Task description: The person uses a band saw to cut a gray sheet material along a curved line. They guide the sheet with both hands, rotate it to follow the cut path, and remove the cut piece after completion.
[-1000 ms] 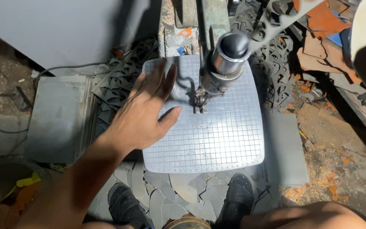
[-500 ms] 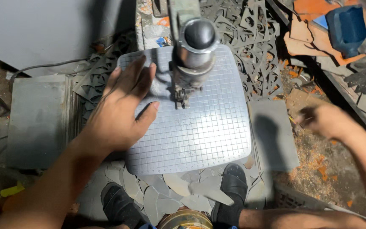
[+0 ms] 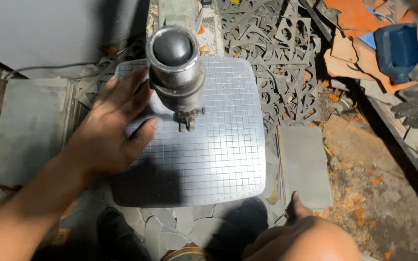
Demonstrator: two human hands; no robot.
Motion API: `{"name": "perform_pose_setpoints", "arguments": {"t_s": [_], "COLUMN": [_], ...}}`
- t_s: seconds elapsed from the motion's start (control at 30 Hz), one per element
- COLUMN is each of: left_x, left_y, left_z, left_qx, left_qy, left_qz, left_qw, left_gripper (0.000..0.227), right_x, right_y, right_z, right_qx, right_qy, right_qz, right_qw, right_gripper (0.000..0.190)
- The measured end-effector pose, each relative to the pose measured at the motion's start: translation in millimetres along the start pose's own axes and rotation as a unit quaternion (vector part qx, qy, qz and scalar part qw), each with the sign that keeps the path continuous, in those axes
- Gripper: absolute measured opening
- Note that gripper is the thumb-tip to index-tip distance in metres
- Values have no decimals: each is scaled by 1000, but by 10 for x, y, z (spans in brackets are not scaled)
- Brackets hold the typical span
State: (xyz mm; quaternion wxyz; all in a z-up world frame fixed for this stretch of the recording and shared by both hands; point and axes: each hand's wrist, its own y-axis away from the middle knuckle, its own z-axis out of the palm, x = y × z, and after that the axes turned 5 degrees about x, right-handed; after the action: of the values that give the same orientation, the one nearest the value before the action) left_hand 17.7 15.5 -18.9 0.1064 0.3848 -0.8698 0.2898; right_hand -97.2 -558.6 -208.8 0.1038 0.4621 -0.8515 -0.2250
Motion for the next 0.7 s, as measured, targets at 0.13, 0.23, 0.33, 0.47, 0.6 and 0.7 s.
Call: {"name": "perform_pose_setpoints", "arguments": {"t_s": [0.13,0.23,0.33,0.47,0.6,0.7], "left_x": [23,40,48,52,57,112], "left_y": [-21,-38,-29,-50,-15,26], "left_z": [18,22,12,-10,-25,-73], "left_qx": [1,2,2,6,-6,57], "left_qy": [-8,-12,-10,0,-5,-1], "left_qz": [-17,-17,-18,0,-12,1], "left_qw": [1000,1000,1000,1000,1000,998], "left_gripper": [66,65,62,62,64,61], "right_x": [78,177,228,288,378,439], "right_y": [-153,-185,-131,103,355,512], "right_z": [-323,-383,-338,-181,-154,-208], "right_qx": [11,18,27,38,52,62], "right_qy": [-11,-26,-38,-52,-69,-77], "right_qz": [-7,0,0,5,17,26], "right_qw": [1000,999,999,998,996,995], "right_gripper": [44,43,41,40,38,38]}}
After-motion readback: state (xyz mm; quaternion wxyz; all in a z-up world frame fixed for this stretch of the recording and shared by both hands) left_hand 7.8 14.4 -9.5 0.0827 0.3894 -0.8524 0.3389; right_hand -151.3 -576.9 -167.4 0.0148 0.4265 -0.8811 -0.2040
